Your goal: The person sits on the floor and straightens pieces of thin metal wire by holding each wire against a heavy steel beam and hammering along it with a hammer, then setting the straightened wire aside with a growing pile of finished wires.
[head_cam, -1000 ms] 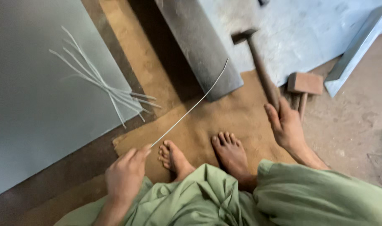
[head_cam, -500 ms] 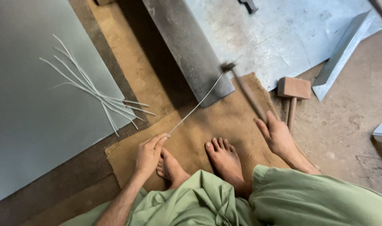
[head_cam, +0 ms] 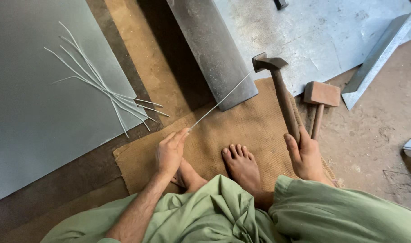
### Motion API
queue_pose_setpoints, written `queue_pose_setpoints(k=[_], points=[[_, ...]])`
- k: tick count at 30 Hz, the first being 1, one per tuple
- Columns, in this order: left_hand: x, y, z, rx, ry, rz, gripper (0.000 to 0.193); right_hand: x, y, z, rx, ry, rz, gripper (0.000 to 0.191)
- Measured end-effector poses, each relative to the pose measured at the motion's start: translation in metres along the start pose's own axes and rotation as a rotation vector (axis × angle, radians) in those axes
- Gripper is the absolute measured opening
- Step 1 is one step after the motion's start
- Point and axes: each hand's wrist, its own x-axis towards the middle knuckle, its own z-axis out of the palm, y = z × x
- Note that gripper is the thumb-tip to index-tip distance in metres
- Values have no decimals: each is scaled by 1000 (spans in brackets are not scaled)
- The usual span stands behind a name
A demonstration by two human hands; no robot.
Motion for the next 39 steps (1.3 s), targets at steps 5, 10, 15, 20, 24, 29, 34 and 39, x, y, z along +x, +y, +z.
queue_pose_setpoints(k=[5, 10, 15, 20, 24, 29, 34, 39], points=[[7, 10, -7, 84, 53, 62, 22, -2, -5, 8, -158, -119, -24, 29], [9, 19, -18, -119, 36, 43, 18, -12, -16, 18, -126, -39, -43, 29], [19, 44, -15, -217, -64, -115, 23, -5, -29, 12, -128, -44, -123, 27], [32, 59, -7, -248, -135, -171, 25, 2, -28, 6, -211, -62, -176, 32], [39, 65, 3, -318, -152, -180, 24, 0, -23, 1, -88, -32, 23, 31], [52, 74, 10, -480, -270, -426, 22, 2, -30, -1, -151, -103, -85, 29], [60, 79, 10, -638, -284, -470, 21, 11, -39, -1, -91, -43, -67, 30], [59, 79, 12, -609, -275, -457, 21, 20, -34, -5, -128, -66, -26, 32]])
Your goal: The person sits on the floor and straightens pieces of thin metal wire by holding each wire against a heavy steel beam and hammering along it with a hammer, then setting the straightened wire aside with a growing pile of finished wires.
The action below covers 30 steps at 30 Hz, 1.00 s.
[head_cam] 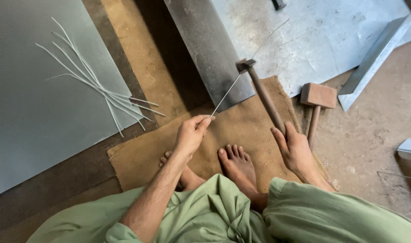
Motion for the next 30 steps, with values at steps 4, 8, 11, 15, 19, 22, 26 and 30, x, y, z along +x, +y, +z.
queue_pose_setpoints(k=[4, 8, 11, 15, 19, 22, 26, 30], points=[[-6, -2, -9, 93, 18, 27, 22, 1, 1, -1, -14, -27, 9, 31], [-12, -7, -17, 65, 22, -45, 24, 2, -3, -3, 131, 31, 169, 32], [-13, -15, -15, 24, 30, -60, 25, 6, -5, -5, 39, 34, 12, 29], [-3, -25, -11, -43, -22, -21, 24, 9, -4, -1, 8, -51, 35, 29], [2, -34, -3, -131, -17, -54, 23, 1, -3, 11, 5, -29, -53, 29], [5, -40, 0, -144, -22, -27, 23, -8, -1, 21, -35, -44, 29, 30], [13, -43, 4, -101, 11, -5, 22, -18, 7, 34, 7, -39, 43, 32], [12, -38, 5, 136, 28, 50, 23, -12, 15, 38, -57, -191, 69, 32]])
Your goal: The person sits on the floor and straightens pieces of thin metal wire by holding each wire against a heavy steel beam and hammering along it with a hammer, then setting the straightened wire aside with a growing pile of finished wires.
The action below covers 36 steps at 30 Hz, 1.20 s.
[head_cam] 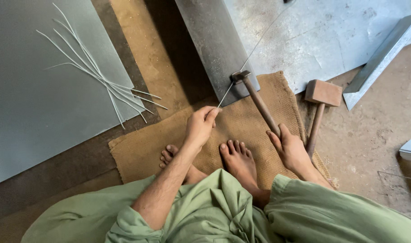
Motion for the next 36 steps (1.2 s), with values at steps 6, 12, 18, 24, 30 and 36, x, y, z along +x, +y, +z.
queue_pose_setpoints(k=[6, 12, 18, 24, 30, 36], points=[[-42, -8, -28, 12, -166, 37, 27, -7, 0, -15, 17, 13, 15, 31], [-26, -15, -16, -163, -178, -99, 27, -23, -2, -22, 285, 4, 104, 32], [8, 0, 0, -116, -102, -59, 23, -7, -6, -13, 35, 112, -174, 31], [17, -4, 6, -76, -120, -57, 19, -15, 1, 5, 115, 122, -98, 28], [27, -23, 16, -112, -157, -63, 21, -22, 21, 13, 121, 144, -31, 29], [43, -44, 25, -56, -154, -27, 25, -31, 27, 28, 46, 115, -88, 28]])
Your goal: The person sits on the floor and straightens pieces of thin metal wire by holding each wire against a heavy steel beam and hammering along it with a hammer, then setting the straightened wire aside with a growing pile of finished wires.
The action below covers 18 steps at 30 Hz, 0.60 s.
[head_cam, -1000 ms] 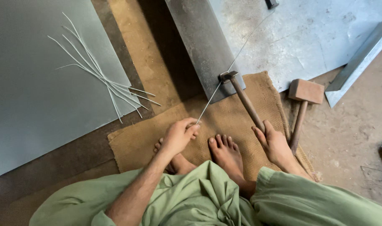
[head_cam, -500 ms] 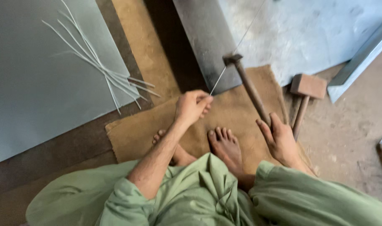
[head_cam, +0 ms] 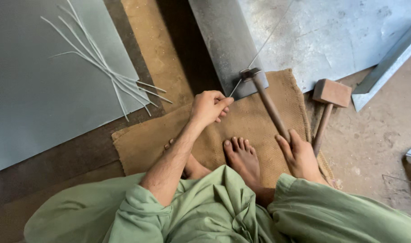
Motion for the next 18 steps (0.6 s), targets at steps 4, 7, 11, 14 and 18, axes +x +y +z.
queue_pose_setpoints(k=[4, 7, 11, 14, 18], points=[[2, -6, 0, -27, -10, 15, 26, -2, -5, 5, -8, -9, 17, 27], [-7, -2, -3, -67, -33, -10, 24, 0, -8, 5, -6, 4, -3, 29], [-36, 9, -11, -52, -33, -21, 24, 3, -7, -6, 94, 28, 68, 28], [-56, 16, -15, 42, -8, -56, 25, 14, -2, -14, -9, -53, -55, 28], [-86, 22, -21, 47, -10, -119, 28, 14, 2, -24, 36, 28, 21, 29]])
